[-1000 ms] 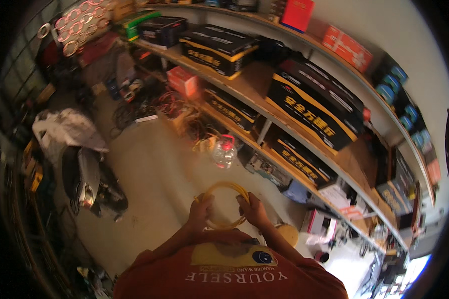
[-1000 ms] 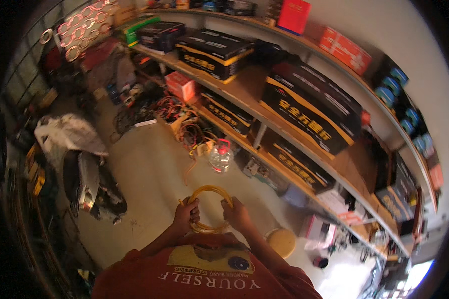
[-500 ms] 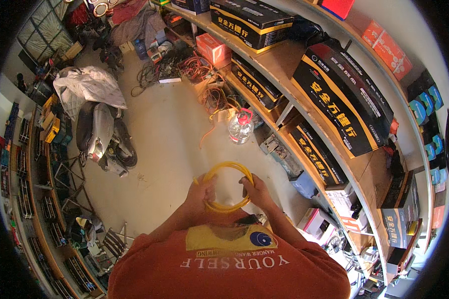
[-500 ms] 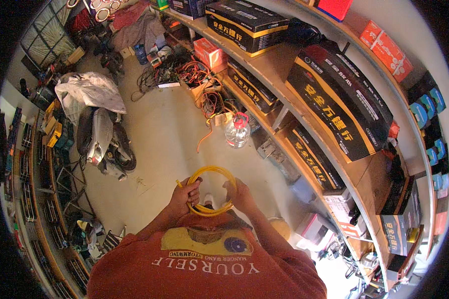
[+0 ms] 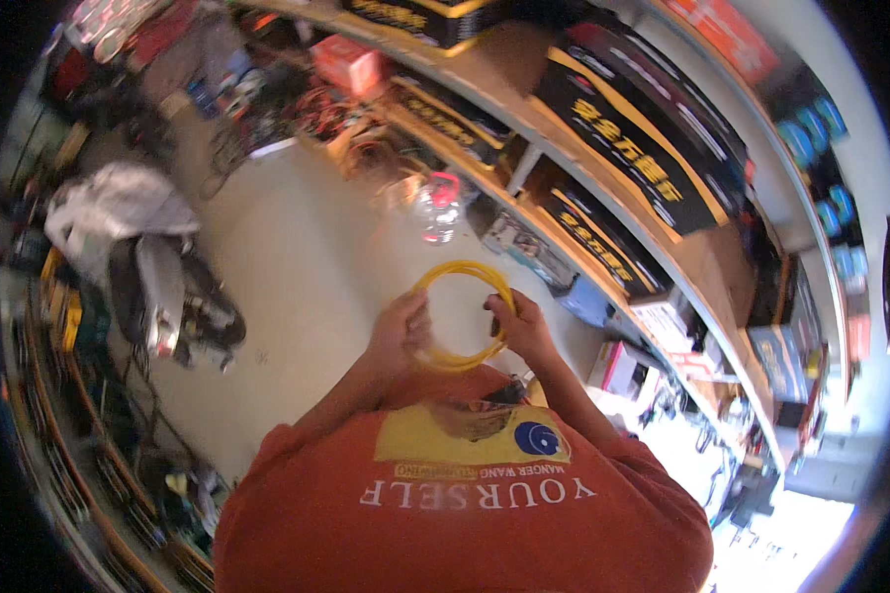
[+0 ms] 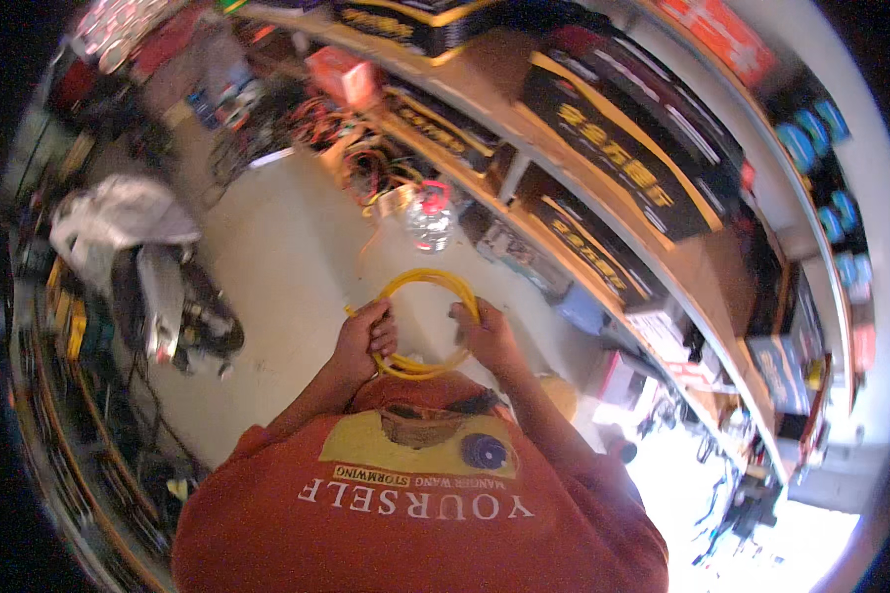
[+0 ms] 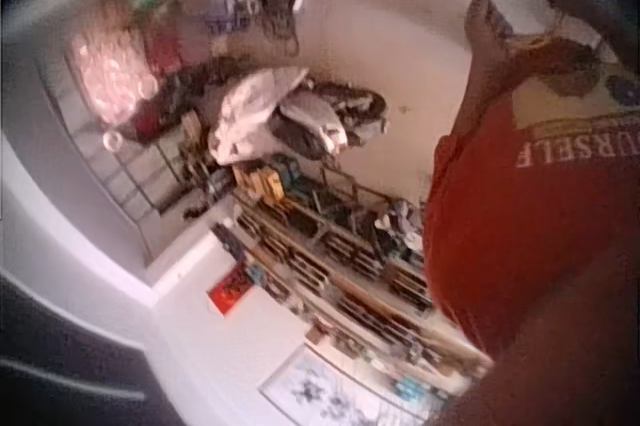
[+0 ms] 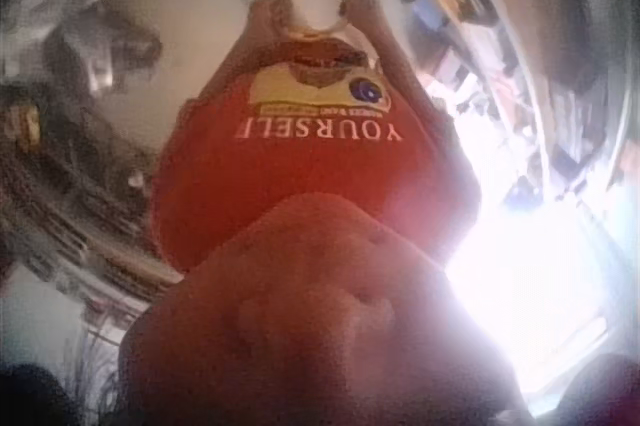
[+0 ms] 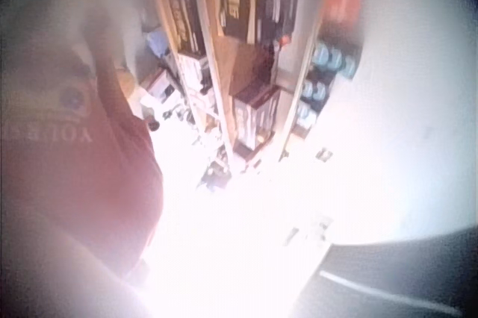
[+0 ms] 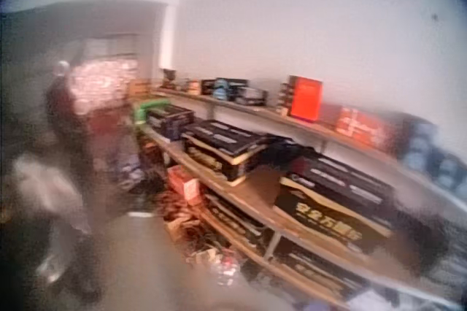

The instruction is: The person walks through a cluttered workshop, briefly touches a scooter, then picks up a yellow cable from the floor. They coil the cable into a loop and carry it across the room, placing it on a workbench.

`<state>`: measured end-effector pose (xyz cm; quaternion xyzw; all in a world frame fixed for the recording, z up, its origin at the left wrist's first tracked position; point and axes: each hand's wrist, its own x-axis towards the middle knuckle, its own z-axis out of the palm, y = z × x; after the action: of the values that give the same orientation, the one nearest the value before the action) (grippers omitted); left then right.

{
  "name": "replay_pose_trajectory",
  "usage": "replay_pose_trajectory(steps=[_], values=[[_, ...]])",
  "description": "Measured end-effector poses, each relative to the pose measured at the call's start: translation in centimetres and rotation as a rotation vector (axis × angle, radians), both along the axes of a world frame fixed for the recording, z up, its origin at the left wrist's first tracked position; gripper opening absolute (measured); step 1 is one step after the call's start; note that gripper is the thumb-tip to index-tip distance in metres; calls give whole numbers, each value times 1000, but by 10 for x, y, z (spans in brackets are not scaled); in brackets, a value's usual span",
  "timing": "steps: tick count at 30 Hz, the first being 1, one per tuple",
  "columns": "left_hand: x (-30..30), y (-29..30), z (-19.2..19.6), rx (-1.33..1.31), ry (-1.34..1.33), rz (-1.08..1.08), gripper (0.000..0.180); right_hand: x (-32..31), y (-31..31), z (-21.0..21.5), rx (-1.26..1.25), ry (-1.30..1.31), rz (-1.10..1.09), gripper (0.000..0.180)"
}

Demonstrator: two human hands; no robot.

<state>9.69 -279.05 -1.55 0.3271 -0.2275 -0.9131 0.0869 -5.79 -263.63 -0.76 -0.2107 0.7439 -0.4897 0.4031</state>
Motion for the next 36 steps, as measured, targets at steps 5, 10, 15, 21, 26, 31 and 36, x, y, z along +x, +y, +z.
replay_pose_trajectory(steps=[5,10,15,21,26,31,36], values=[[-10,-17,-16,113,-45,-36,20,0,0,11,86,67,-96,36],[-41,-6,-20,170,54,-128,24,-19,23,28,36,33,-190,38],[-94,4,-19,167,107,-276,24,-53,52,23,18,80,-321,35],[-188,44,-19,24,23,-339,21,-139,114,3,26,175,-454,29],[-286,86,-19,-47,-27,-285,20,-260,203,-15,57,214,-643,26],[-375,139,-2,-144,-20,-393,18,-403,349,-51,161,614,-931,19],[-430,184,11,-194,-66,-494,15,-511,479,-106,669,802,-1032,25]])
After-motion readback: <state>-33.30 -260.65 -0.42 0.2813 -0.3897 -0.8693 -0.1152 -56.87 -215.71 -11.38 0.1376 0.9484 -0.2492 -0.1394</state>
